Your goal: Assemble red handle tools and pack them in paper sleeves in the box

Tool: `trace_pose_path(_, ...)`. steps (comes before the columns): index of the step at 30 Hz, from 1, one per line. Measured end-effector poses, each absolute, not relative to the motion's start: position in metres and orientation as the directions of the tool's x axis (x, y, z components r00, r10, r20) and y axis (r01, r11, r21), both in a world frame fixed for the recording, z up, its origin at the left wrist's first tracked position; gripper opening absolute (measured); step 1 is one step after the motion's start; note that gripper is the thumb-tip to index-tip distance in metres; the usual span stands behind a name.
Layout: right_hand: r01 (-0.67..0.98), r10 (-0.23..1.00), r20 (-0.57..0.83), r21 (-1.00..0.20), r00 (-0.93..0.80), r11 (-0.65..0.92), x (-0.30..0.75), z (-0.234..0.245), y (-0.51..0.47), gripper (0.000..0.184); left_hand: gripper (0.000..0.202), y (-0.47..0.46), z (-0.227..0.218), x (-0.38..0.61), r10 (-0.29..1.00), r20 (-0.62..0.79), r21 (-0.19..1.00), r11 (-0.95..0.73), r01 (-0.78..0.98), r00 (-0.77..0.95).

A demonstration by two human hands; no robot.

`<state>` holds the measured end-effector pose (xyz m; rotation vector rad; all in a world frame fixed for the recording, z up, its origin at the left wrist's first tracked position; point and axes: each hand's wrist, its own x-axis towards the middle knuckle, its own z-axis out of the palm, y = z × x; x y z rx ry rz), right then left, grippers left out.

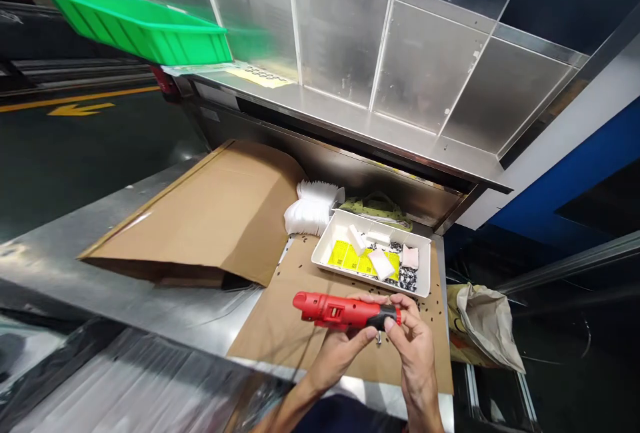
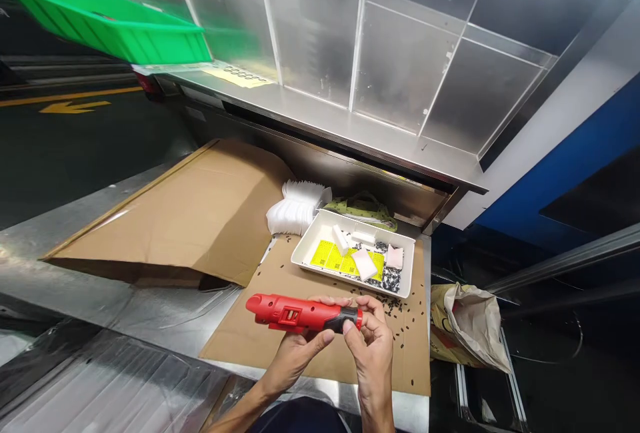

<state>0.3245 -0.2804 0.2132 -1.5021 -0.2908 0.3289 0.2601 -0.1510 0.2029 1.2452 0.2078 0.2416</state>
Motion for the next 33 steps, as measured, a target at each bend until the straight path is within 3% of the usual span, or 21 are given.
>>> trace_pose_path(11, -0.016, 0.408, -0.013, -1.000, 0.913, 0.004, 0.342, 0.208, -0.274, 0.034, 0.051, -0.135, 0.192, 0.275, 0.228, 0.051, 0.926, 0.355, -0.131, 0.972)
trace_pose_path(18, 0.014, 0.471, -0.001, -1.000, 0.882, -0.027, 0.350, 0.196, -0.279, 0.033, 0.051, -0.131, 0.193, 0.275, 0.181, -0.007, 0.959, 0.279, -0.045, 0.983)
trace_pose_path(29, 0.018, 0.491, -0.003, -0.999, 0.871, -0.037, 0.348, 0.197, -0.278, 0.032, 0.052, -0.128, 0.205, 0.273, 0.171, 0.012, 0.970, 0.238, -0.054, 0.985)
trace_pose_path(33, 0.005, 0.456, -0.002, -1.000, 0.890, -0.014, 0.347, 0.198, -0.273, 0.026, 0.038, -0.125, 0.208, 0.268, 0.168, 0.047, 0.983, 0.167, -0.075, 0.985)
